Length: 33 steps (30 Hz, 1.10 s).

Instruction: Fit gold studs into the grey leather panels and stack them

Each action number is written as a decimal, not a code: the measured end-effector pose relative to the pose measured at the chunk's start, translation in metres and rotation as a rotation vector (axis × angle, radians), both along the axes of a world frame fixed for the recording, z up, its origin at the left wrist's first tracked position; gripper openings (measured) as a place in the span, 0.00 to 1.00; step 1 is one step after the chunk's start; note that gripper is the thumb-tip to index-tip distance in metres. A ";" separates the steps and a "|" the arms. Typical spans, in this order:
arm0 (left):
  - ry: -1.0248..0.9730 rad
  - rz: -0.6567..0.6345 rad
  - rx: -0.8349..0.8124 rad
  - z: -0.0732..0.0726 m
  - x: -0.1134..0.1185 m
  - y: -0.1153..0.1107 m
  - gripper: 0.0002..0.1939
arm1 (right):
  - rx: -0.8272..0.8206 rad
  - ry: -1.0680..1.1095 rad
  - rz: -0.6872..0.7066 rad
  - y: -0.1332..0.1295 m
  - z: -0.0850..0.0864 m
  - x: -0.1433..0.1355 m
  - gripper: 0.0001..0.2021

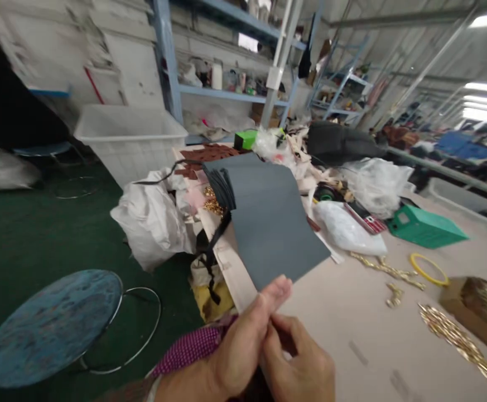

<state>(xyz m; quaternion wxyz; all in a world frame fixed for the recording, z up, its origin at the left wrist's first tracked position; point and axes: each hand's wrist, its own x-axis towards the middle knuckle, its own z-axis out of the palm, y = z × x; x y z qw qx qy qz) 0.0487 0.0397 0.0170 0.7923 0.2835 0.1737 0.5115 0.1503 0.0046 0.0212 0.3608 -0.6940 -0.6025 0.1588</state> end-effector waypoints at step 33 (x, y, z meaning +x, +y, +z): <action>-0.046 0.195 -0.579 0.017 -0.006 0.030 0.20 | 0.075 -0.110 0.311 0.025 0.007 -0.017 0.15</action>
